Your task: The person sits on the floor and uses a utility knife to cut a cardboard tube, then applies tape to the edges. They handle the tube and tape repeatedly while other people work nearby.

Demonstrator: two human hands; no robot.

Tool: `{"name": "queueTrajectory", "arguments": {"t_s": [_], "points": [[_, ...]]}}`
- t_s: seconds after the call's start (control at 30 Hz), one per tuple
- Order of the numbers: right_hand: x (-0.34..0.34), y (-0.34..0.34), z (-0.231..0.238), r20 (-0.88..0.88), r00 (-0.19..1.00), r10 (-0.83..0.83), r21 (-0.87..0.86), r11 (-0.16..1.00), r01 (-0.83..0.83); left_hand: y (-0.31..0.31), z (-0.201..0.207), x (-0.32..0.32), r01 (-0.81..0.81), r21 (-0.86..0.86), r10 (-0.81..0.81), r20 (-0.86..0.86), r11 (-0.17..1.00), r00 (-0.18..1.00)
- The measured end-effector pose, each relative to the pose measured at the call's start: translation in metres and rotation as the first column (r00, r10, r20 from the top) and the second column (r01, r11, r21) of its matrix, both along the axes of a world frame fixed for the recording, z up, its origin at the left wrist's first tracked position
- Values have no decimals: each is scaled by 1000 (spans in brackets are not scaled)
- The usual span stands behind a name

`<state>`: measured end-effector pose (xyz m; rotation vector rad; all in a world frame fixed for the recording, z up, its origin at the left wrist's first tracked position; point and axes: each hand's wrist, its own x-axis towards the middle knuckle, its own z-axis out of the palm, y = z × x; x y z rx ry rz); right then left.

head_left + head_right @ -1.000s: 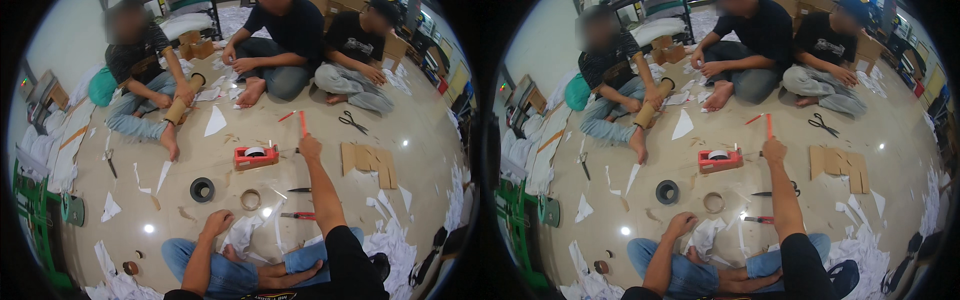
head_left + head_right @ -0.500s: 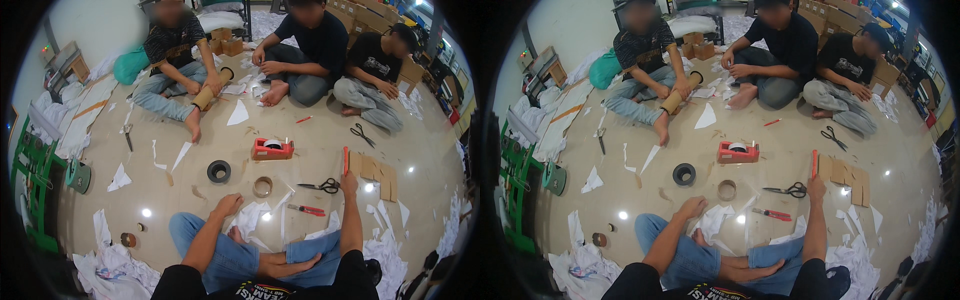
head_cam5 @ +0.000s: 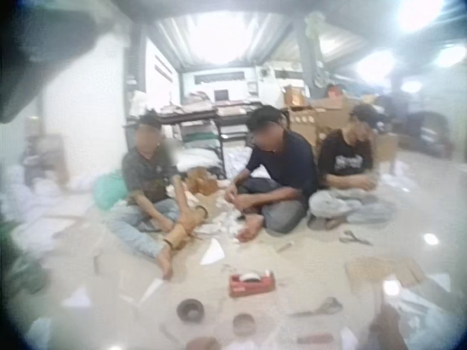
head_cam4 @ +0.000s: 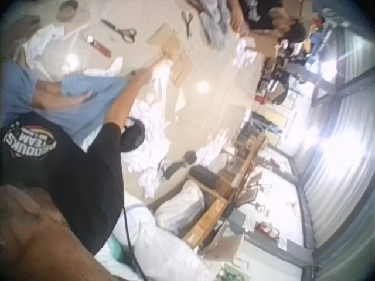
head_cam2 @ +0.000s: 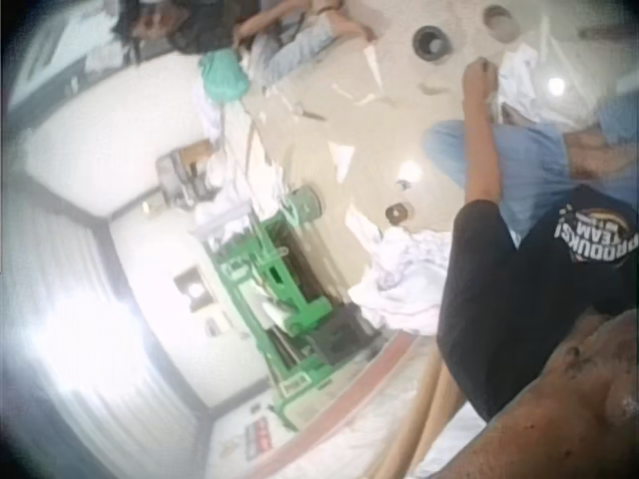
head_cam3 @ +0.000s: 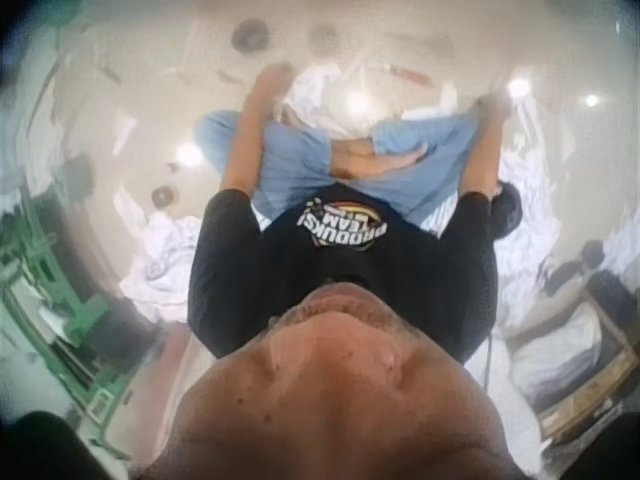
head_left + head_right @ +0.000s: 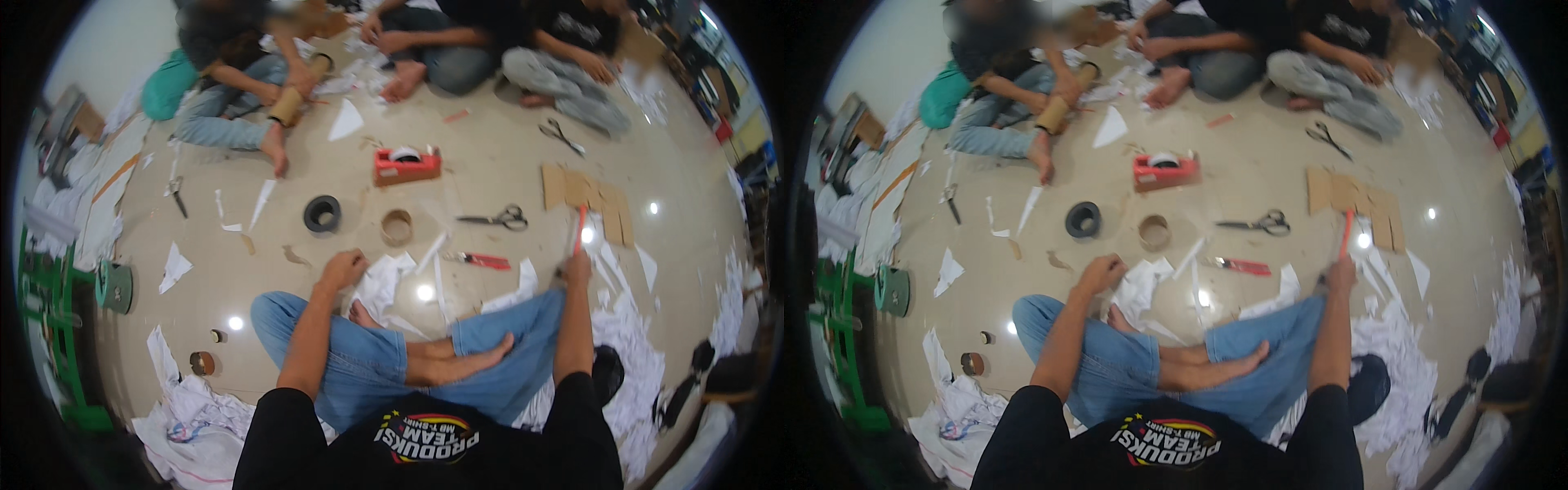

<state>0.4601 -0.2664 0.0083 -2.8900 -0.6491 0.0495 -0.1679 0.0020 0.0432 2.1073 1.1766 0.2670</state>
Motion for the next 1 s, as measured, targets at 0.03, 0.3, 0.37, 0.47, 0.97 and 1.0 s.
{"name": "queueTrajectory", "arguments": {"t_s": [0.03,0.3,0.37,0.47,0.97,1.0], "points": [[1,4,3,-12,999,-42,-59,997,41,0,-4,-3,6,-2,-6,33,1000,999],[-27,30,10,-125,986,111,168,982,-90,7,1,-2,34,-37,-38,-111,999,993],[-10,23,-2,-168,973,157,240,964,-114,7,2,0,84,11,-82,-120,996,989],[-10,29,-7,-196,961,194,318,940,-124,5,3,-6,48,71,-49,7,996,999],[-12,25,-16,-207,943,259,434,888,-149,14,25,147,-229,617,277,19,752,961],[-15,27,-16,-229,936,266,457,879,-138,14,16,144,-261,527,281,44,809,959]]}}
